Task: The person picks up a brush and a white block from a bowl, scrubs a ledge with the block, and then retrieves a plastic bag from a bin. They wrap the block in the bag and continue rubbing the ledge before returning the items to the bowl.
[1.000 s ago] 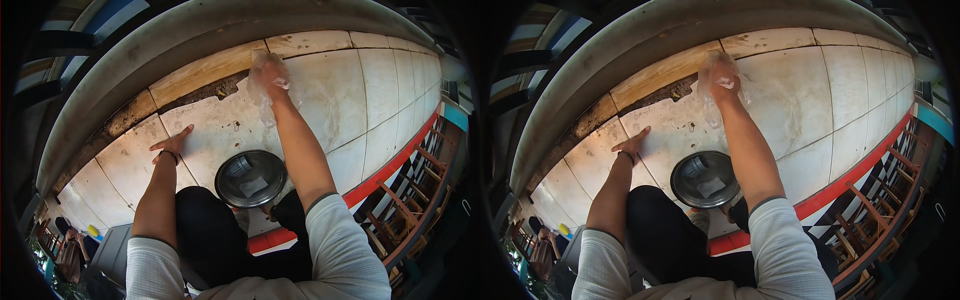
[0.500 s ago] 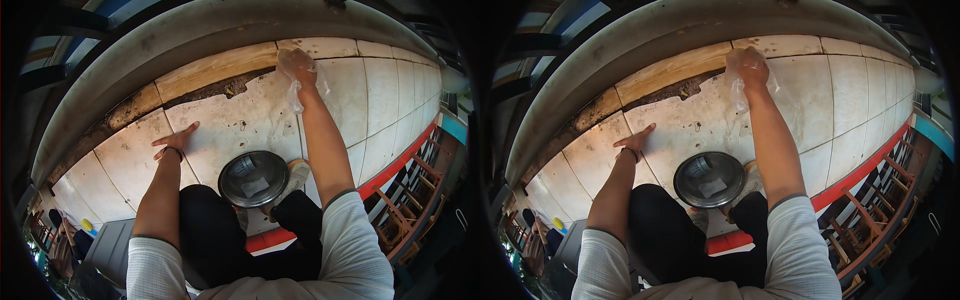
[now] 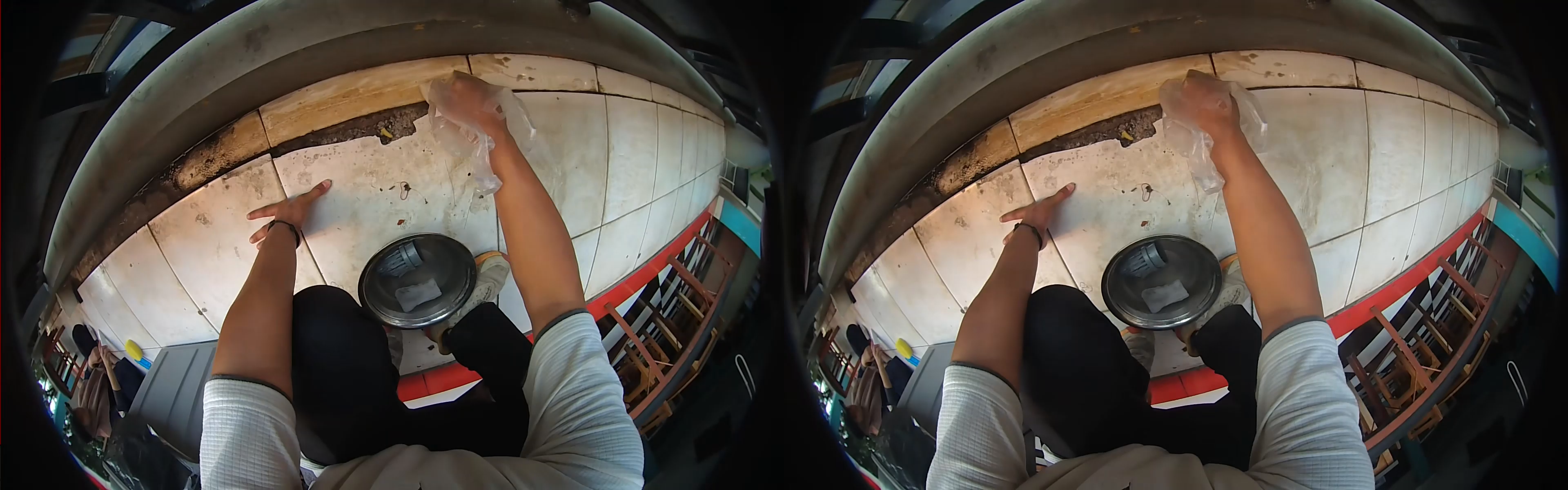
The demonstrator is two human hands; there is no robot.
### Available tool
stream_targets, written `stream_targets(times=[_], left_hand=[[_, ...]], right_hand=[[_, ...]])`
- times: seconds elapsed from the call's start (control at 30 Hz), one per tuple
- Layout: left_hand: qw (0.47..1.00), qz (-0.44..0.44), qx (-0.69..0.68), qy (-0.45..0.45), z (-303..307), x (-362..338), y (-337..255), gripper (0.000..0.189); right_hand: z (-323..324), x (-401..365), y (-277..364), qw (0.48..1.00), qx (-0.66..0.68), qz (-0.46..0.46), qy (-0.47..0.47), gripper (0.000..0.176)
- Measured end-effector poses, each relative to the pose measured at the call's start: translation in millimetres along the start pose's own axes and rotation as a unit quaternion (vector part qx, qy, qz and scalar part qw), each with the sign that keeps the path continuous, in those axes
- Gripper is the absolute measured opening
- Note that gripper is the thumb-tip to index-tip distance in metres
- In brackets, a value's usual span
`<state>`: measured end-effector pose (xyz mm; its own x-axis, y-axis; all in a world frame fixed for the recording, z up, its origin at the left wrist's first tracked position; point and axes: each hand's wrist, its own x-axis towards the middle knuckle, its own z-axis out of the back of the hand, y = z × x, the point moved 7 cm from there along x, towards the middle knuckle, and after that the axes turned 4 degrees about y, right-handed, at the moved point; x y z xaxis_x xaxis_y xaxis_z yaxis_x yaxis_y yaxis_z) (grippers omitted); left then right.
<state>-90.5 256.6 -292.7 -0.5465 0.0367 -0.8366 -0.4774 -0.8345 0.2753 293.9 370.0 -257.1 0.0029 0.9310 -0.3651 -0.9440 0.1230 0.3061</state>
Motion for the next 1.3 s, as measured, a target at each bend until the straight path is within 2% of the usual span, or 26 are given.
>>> stream_targets(times=[0.1,0.2,0.3,0.37,0.47,0.6,0.7,0.73,0.83,0.9,0.93,0.97,1.0,1.03,1.07,1.1,1.13,1.17,1.2,1.27,1.3], left_hand=[[1.000,0.019,0.001,-0.009,1,-11,1,0.170],[0.999,0.014,-0.026,-0.013,-1,-3,4,0.171],[1.000,0.019,-0.005,-0.014,1,-11,2,0.170],[1.000,0.018,0.005,-0.017,2,-11,2,0.169],[1.000,0.011,-0.016,-0.016,1,-6,4,0.171],[1.000,0.007,-0.012,-0.011,4,-10,3,0.172],[1.000,-0.004,0.002,-0.009,3,-9,4,0.171],[1.000,-0.008,-0.005,-0.016,1,-6,4,0.171],[0.998,-0.011,-0.015,-0.060,1,-13,8,0.168],[0.995,-0.009,0.004,-0.102,2,-26,7,0.163],[0.973,-0.071,-0.109,-0.190,6,-42,4,0.150],[0.921,-0.133,-0.216,-0.295,3,-63,3,0.128],[0.881,-0.271,-0.255,-0.293,-3,-122,-1,0.112],[0.801,-0.481,-0.318,-0.162,-29,-171,-13,0.109],[0.776,-0.566,-0.278,0.017,-66,-218,-21,0.105],[0.780,-0.590,-0.191,0.084,-103,-258,-21,0.097],[0.781,-0.590,-0.196,0.070,-132,-274,-25,0.084],[0.783,-0.574,-0.223,0.088,-144,-269,-27,0.073],[0.784,-0.557,-0.252,0.105,-157,-265,-29,0.064],[0.774,-0.491,-0.340,0.210,-168,-244,-42,0.051],[0.780,-0.516,-0.318,0.158,-163,-238,-43,0.047]], right_hand=[[0,1,-28,0.996,0.091,-0.016,0.010,0.019],[4,-7,-48,0.993,0.094,-0.036,0.055,0.021],[-38,0,-44,0.987,-0.125,0.036,-0.089,0.022],[13,-38,32,0.993,-0.021,0.002,-0.116,0.030],[34,-47,20,0.986,-0.026,0.017,-0.161,0.043],[67,-96,-4,0.997,0.005,-0.077,-0.006,0.065],[99,-126,-1,0.992,0.004,0.048,-0.120,0.057],[105,-129,3,0.986,0.009,0.057,-0.154,0.056],[119,-133,13,0.984,0.082,-0.012,-0.160,0.050],[122,-129,18,0.963,0.138,0.025,-0.232,0.043],[111,-126,16,0.949,0.179,0.032,-0.256,0.040],[100,-124,14,0.934,0.219,0.042,-0.279,0.036],[74,-114,5,0.917,0.270,0.040,-0.292,0.033],[78,-117,12,0.929,0.216,0.036,-0.300,0.031],[83,-119,21,0.937,0.161,0.032,-0.308,0.030],[92,-128,32,0.937,0.149,0.053,-0.311,0.035],[100,-133,43,0.936,0.136,0.079,-0.314,0.041],[104,-135,52,0.935,0.124,0.106,-0.316,0.046],[104,-134,52,0.915,0.169,0.143,-0.339,0.048],[103,-128,58,0.896,0.195,0.163,-0.364,0.048],[99,-129,60,0.889,0.207,0.165,-0.374,0.048]])
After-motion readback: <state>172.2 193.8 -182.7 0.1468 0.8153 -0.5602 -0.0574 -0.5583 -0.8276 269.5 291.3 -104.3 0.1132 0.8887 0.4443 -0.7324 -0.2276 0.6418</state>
